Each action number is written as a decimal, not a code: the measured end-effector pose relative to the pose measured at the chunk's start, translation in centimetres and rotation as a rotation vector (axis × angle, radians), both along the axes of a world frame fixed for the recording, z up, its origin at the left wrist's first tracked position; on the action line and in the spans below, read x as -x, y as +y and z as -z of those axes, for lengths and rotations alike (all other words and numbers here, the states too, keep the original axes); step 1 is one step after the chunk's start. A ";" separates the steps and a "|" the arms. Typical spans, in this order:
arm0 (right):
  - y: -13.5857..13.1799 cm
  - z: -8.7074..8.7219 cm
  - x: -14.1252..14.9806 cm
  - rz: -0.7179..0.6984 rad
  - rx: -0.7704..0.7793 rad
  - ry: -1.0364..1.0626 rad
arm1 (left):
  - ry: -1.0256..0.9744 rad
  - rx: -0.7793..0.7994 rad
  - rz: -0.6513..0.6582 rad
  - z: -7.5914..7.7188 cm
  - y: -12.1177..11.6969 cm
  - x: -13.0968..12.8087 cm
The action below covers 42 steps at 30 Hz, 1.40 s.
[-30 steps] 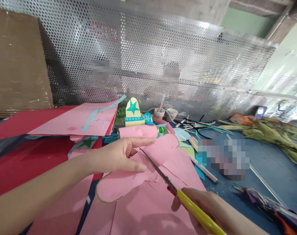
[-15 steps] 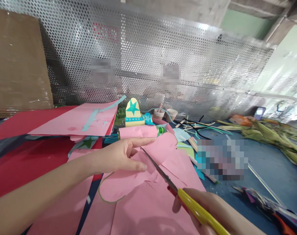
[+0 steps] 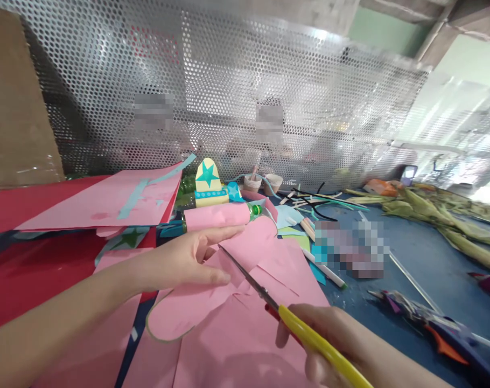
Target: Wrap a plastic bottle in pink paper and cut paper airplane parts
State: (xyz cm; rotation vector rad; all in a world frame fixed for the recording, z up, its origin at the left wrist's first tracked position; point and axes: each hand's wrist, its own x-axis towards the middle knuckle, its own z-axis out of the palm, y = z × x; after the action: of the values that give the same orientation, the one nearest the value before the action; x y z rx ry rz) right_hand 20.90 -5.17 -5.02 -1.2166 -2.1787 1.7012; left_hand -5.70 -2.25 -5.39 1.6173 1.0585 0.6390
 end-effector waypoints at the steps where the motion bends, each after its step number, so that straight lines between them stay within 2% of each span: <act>1: 0.0 -0.1 0.0 -0.005 -0.006 -0.017 | 0.003 0.015 0.007 0.0 0.0 0.0; 5: 0.0 -0.3 0.0 -0.008 -0.059 -0.125 | 0.049 0.010 0.020 0.2 0.1 0.2; 9: -0.2 0.1 0.0 -0.022 -0.085 -0.139 | 0.082 0.013 0.019 0.3 0.0 0.2; 16: -1.1 -0.2 -0.8 0.055 -0.169 -0.139 | -0.007 0.089 0.037 0.4 0.2 -0.1; 22: -0.7 -0.5 -0.8 0.024 -0.074 -0.148 | -0.002 0.065 0.043 0.5 0.3 -0.3; 35: -0.1 0.8 -0.4 0.021 -0.042 -0.130 | 0.047 0.081 0.051 0.9 0.3 0.0; 42: -0.1 1.7 -0.4 -0.038 -0.143 -0.120 | 0.047 0.089 0.061 1.0 0.2 0.2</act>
State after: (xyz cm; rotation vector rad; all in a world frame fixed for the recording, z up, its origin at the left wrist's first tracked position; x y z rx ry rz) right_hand 21.31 -5.22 -6.75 -1.2780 -2.3614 1.4910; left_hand -5.93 -2.08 -6.35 1.5871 1.0531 0.5088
